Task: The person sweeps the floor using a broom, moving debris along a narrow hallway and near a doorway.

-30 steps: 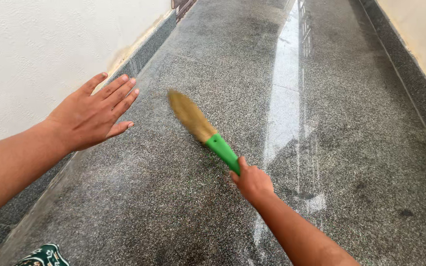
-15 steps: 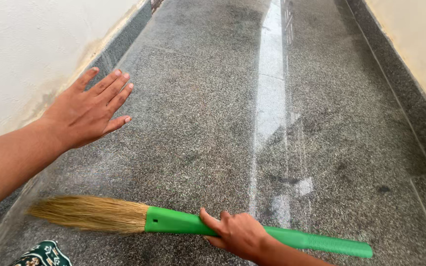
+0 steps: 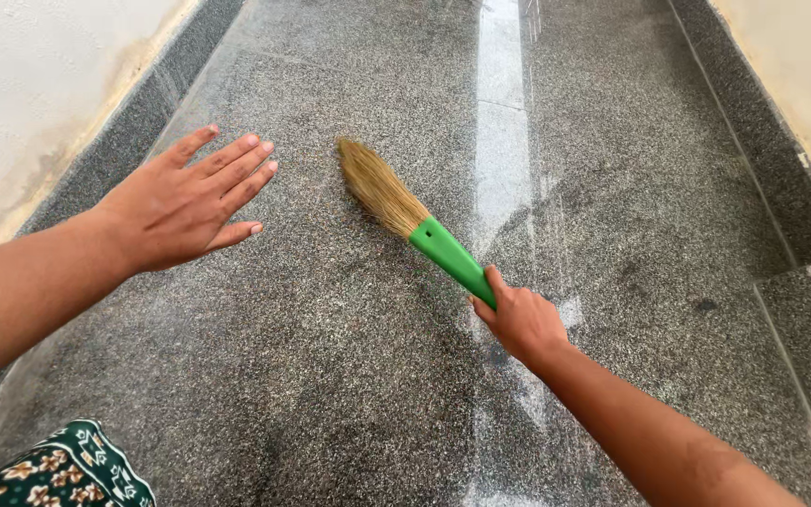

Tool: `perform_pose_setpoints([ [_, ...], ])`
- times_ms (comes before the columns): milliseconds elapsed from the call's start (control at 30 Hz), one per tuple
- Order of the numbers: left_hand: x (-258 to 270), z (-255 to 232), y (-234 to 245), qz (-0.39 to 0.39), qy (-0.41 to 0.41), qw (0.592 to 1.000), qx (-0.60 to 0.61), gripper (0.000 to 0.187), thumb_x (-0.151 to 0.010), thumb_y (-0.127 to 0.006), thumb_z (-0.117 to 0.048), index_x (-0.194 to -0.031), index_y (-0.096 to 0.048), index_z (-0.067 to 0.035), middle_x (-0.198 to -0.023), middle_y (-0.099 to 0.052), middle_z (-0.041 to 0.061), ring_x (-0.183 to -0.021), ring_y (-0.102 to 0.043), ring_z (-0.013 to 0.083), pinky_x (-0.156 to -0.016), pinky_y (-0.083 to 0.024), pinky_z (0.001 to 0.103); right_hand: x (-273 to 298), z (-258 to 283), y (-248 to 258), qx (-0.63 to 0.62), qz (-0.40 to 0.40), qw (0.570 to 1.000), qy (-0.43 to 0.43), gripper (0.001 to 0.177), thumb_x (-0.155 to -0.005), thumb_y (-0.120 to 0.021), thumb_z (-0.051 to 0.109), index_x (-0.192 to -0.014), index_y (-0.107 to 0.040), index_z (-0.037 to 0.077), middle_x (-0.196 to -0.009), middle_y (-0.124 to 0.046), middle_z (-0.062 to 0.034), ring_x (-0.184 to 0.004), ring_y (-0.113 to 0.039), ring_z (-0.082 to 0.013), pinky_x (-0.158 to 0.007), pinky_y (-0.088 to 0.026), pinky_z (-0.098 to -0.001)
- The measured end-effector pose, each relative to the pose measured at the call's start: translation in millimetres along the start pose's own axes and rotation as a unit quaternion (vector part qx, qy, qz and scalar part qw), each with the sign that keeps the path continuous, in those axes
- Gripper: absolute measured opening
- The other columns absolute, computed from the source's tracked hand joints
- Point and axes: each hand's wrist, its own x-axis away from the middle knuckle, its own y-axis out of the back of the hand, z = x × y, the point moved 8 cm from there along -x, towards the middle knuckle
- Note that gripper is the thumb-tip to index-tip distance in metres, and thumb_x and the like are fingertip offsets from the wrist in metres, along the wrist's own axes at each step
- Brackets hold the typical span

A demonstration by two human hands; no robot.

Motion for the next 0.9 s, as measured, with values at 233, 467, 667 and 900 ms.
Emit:
perform_pose_setpoints([
  [233,-28.8,-34.8,-5.0,0.019,-0.070,0.997,0.016,0.072,-0.104,-0.016,-0.055,-0.158,-0.022,-0.008,-0.164,-0.023,0.011,-0.153,-0.015,0.0212,-0.126,-0.007,0.047,76.3,65.5,-43.7,0.063,0.057,0.963,0.257,0.063,-0.102,-0.041,0.059,-0.151,-0.025,0.023,-0.092,-0.067,-0.0170,-0.055,-0.066,-0.0240,-0.043,-0.060,-0.0374],
  [467,-52.5,-75.8,-22.7,0.019,-0.167,0.985,0.051,0.070,-0.102,-0.013,-0.056,-0.154,-0.019,-0.010,-0.164,-0.017,0.008,-0.153,-0.010,0.0198,-0.126,-0.005,0.047,116.7,74.1,-75.4,0.125,0.192,0.926,0.301,0.061,-0.106,-0.036,0.058,-0.152,-0.023,0.020,-0.093,-0.065,-0.0196,-0.056,-0.065,-0.0260,-0.046,-0.059,-0.0396],
  [667,-59.9,-76.2,-32.4,0.092,-0.152,0.984,-0.025,0.077,-0.098,-0.010,-0.059,-0.159,-0.019,-0.014,-0.167,-0.017,0.006,-0.151,-0.009,0.0192,-0.124,-0.003,0.046,49.7,-28.5,-56.6,0.052,0.076,0.992,0.086,0.048,-0.104,-0.037,0.056,-0.135,-0.036,0.019,-0.079,-0.070,-0.0095,-0.059,-0.071,-0.0234,-0.047,-0.063,-0.0359],
  [900,-61.4,-65.5,-50.7,0.186,-0.113,0.970,-0.104,0.078,-0.096,-0.007,-0.060,-0.160,-0.014,-0.016,-0.169,-0.013,0.006,-0.155,-0.007,0.0204,-0.123,-0.002,0.047,23.9,-89.2,-8.5,0.009,-0.036,0.999,-0.033,0.048,-0.105,-0.045,0.055,-0.132,-0.042,0.016,-0.077,-0.072,-0.0135,-0.062,-0.068,-0.0261,-0.054,-0.055,-0.0404],
])
